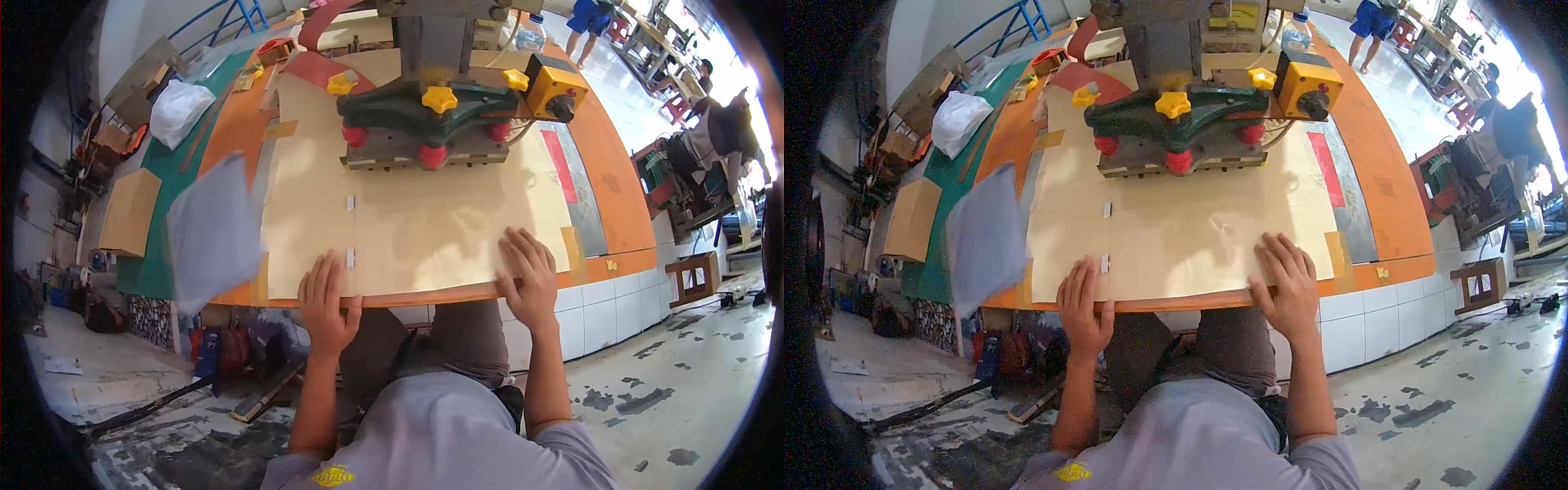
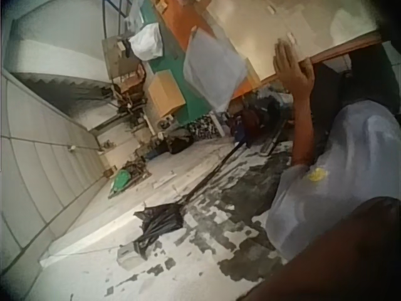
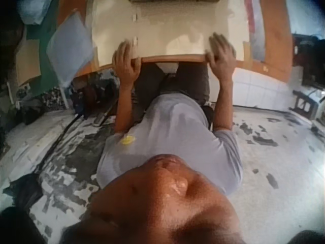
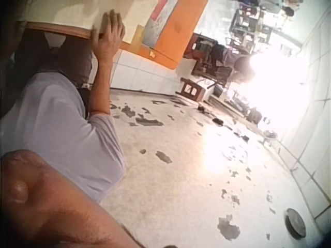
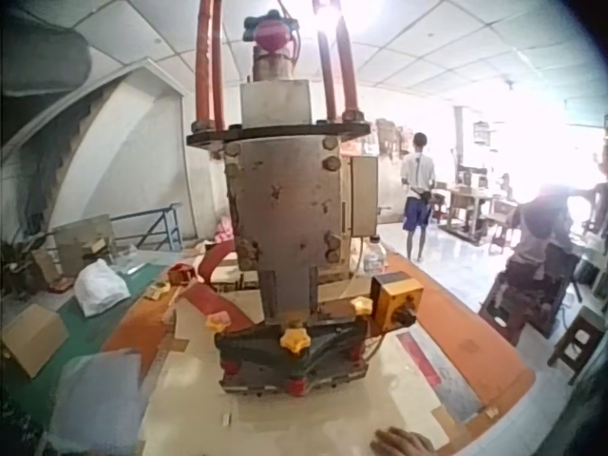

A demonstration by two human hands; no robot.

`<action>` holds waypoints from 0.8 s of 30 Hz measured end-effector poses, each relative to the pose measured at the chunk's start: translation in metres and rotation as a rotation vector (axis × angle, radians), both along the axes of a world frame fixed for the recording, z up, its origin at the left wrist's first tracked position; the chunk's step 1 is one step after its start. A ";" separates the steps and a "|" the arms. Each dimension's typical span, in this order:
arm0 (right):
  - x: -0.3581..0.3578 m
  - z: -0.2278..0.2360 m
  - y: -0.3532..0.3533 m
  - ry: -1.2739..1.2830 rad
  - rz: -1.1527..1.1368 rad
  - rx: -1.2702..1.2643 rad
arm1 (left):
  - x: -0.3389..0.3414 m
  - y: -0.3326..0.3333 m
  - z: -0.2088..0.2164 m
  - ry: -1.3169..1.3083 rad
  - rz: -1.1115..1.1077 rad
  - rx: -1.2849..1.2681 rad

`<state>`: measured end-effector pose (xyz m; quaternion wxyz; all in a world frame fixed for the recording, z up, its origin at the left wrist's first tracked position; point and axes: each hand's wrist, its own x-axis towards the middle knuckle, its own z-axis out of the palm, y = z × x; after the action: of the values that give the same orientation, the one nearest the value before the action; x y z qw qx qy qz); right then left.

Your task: The person assembles plastic sheets by placing a thin transparent sheet onto a larger translucent base sheet on a workstation and then using a heat-press machine to bond them.

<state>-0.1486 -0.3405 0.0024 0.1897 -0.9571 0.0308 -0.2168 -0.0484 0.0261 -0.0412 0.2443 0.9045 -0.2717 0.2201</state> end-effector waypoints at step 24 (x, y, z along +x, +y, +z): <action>-0.005 -0.025 -0.003 -0.211 0.081 -0.045 | -0.002 0.002 -0.090 -0.411 0.218 -0.085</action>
<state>-0.1538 -0.3437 -0.0221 0.1788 -0.9335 -0.0328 -0.3092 -0.0509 0.0279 -0.1311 0.1966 0.8534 -0.2070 0.4361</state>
